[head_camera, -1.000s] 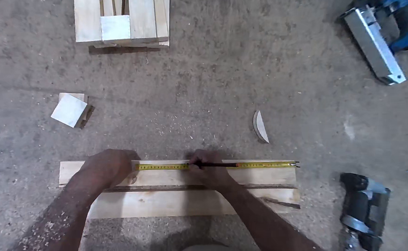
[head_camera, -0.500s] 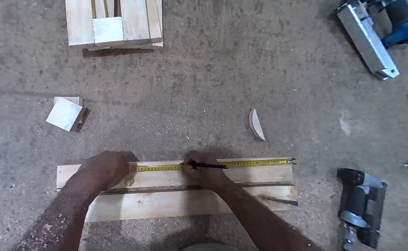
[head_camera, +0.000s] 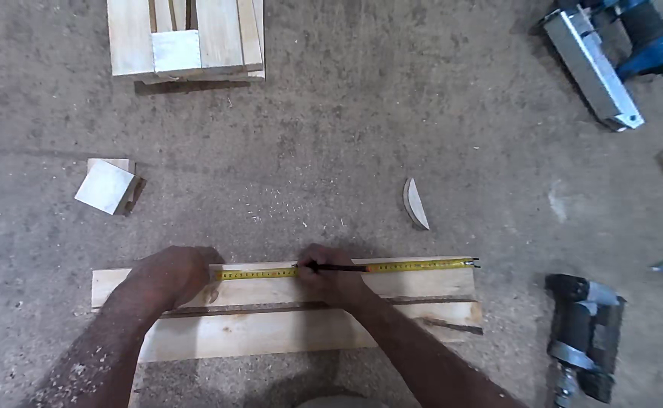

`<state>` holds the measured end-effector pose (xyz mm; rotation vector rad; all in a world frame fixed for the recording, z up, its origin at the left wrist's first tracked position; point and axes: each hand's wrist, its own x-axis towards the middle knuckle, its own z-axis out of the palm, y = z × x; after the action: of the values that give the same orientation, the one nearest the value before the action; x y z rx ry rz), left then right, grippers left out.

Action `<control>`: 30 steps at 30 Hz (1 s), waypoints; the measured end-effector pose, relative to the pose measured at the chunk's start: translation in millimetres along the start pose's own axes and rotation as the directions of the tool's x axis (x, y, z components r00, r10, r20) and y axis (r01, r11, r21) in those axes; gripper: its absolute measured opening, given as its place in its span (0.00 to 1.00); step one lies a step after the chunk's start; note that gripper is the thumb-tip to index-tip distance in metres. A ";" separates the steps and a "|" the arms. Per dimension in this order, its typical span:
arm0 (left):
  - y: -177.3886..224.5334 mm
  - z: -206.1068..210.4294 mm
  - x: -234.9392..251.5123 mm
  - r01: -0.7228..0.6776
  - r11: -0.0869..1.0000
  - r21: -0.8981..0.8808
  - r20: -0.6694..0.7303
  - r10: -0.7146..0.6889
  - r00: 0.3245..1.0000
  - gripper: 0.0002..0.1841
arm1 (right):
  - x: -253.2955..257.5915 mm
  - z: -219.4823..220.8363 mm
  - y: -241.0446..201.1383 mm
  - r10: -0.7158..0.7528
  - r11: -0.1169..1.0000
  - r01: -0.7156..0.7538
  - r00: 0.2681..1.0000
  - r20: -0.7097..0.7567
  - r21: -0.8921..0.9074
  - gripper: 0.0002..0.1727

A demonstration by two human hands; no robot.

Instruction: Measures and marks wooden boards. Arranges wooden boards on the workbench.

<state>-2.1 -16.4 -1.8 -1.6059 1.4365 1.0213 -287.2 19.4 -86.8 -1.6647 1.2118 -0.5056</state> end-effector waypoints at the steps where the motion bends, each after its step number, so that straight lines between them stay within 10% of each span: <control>1: 1.2 -0.5 -0.2 0.008 1.000 -0.002 0.001 -0.008 1.000 0.12 | -0.6 0.7 0.6 0.004 1.000 -0.004 1.000 -0.018 0.017 0.04; 12: -16.4 0.9 5.6 -0.124 0.991 -0.057 0.017 0.125 0.992 0.19 | -8.4 -21.4 -18.0 -0.065 0.990 0.098 0.959 -0.276 0.106 0.13; 15: -44.9 5.4 11.7 -0.227 0.951 -0.209 0.000 0.232 0.973 0.30 | -30.3 -78.4 -50.6 -0.322 0.945 0.289 0.747 -0.582 -0.151 0.12; 19: -53.7 7.1 12.4 -0.287 0.792 -0.539 -0.207 0.205 0.957 0.34 | -44.6 -154.7 -44.1 -0.376 0.926 0.143 0.415 -0.828 -0.349 0.15; 24: -21.1 -14.6 26.3 -0.334 0.763 -0.554 -0.564 -0.049 0.825 0.35 | -17.2 -163.1 35.4 0.331 0.761 -0.604 0.674 -0.660 -0.235 0.35; 30: 1.1 -25.5 66.2 -0.118 0.901 -0.417 -0.711 -0.243 0.660 0.31 | -0.4 -133.3 46.6 0.315 0.780 -0.481 0.855 -0.413 -0.401 0.18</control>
<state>2.7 -66.6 -51.8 -2.6135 1.7173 0.6543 -412.7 -42.9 -69.5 -1.6926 2.0292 -0.2031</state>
